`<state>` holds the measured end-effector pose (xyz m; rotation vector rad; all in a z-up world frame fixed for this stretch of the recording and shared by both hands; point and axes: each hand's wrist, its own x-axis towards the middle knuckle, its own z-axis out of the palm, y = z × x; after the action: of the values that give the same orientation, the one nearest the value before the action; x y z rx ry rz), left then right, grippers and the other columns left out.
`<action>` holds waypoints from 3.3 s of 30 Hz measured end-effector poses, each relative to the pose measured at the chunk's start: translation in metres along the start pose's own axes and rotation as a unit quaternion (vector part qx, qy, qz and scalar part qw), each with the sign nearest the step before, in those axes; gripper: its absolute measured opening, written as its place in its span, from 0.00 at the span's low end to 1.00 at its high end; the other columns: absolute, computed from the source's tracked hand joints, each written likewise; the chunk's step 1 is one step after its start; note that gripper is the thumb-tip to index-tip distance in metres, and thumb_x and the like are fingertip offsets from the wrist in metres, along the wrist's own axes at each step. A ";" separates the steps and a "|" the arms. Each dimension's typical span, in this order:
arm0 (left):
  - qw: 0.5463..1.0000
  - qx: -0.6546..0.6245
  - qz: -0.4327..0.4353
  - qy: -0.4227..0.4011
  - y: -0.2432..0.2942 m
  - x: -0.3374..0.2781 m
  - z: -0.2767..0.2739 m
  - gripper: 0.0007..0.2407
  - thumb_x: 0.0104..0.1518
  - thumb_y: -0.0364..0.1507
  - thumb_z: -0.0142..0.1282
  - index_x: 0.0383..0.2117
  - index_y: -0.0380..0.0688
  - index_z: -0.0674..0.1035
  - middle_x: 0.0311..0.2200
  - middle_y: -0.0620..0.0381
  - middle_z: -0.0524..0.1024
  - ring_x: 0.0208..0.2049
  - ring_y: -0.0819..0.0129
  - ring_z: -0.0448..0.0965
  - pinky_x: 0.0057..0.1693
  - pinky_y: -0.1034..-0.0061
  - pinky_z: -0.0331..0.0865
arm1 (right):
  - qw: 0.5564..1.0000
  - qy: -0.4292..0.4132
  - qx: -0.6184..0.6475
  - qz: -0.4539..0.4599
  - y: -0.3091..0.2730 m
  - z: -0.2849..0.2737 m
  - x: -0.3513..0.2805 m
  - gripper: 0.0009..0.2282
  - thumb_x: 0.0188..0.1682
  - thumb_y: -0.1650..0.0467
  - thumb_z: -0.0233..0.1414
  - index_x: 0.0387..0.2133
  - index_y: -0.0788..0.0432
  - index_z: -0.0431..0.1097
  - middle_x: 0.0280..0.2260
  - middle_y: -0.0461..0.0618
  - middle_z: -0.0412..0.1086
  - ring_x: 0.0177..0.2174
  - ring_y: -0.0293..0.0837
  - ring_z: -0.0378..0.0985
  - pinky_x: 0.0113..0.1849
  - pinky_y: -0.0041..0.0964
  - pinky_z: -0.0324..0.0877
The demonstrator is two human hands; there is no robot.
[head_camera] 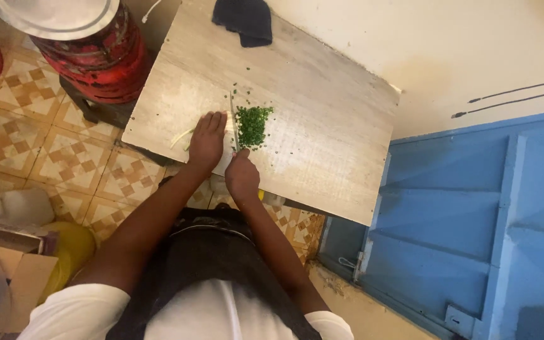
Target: The person is using a kitchen knife to finely chop green herbs and garlic on a wooden surface.
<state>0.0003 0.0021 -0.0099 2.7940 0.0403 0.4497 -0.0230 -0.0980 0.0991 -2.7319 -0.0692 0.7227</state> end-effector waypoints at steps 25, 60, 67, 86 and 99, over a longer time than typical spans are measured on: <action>1.000 -0.026 -0.008 -0.005 -0.004 -0.002 0.015 0.16 0.56 0.28 0.46 0.51 0.38 0.68 0.48 0.49 0.67 0.52 0.56 0.65 0.60 0.65 0.55 | 0.997 -0.070 0.008 0.025 -0.001 0.003 0.007 0.13 0.52 0.68 0.28 0.39 0.66 0.53 0.30 0.68 0.69 0.34 0.62 0.74 0.35 0.56 0.69; 0.999 -0.049 0.008 -0.007 -0.009 0.003 0.006 0.15 0.59 0.29 0.43 0.50 0.37 0.68 0.46 0.48 0.67 0.51 0.55 0.65 0.60 0.65 0.53 | 0.997 0.024 -0.068 -0.022 0.018 0.029 0.053 0.14 0.49 0.71 0.35 0.43 0.73 0.55 0.29 0.67 0.70 0.31 0.59 0.76 0.32 0.52 0.71; 0.998 -0.068 -0.013 -0.007 -0.008 0.007 -0.001 0.15 0.58 0.29 0.45 0.50 0.38 0.69 0.47 0.48 0.68 0.51 0.55 0.66 0.60 0.66 0.54 | 0.998 0.029 -0.042 -0.020 0.013 0.015 0.017 0.14 0.52 0.65 0.30 0.36 0.66 0.55 0.25 0.66 0.69 0.30 0.60 0.75 0.32 0.51 0.70; 0.996 -0.088 -0.005 0.003 -0.013 0.006 0.010 0.15 0.55 0.29 0.49 0.48 0.39 0.71 0.45 0.51 0.69 0.49 0.56 0.67 0.59 0.66 0.56 | 0.999 0.017 0.015 -0.035 -0.005 0.024 0.039 0.12 0.53 0.69 0.30 0.38 0.70 0.53 0.22 0.61 0.67 0.26 0.58 0.75 0.26 0.48 0.73; 0.993 -0.113 0.006 0.017 -0.014 0.012 -0.001 0.14 0.54 0.29 0.49 0.46 0.38 0.73 0.44 0.50 0.70 0.49 0.55 0.67 0.60 0.66 0.56 | 0.999 0.005 -0.028 -0.028 -0.012 0.035 0.071 0.17 0.48 0.75 0.37 0.48 0.77 0.46 0.22 0.61 0.68 0.24 0.53 0.76 0.22 0.43 0.73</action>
<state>0.0120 0.0172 -0.0094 2.5660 -0.0178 0.4729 0.0219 -0.0682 0.0408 -2.7745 -0.1649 0.7027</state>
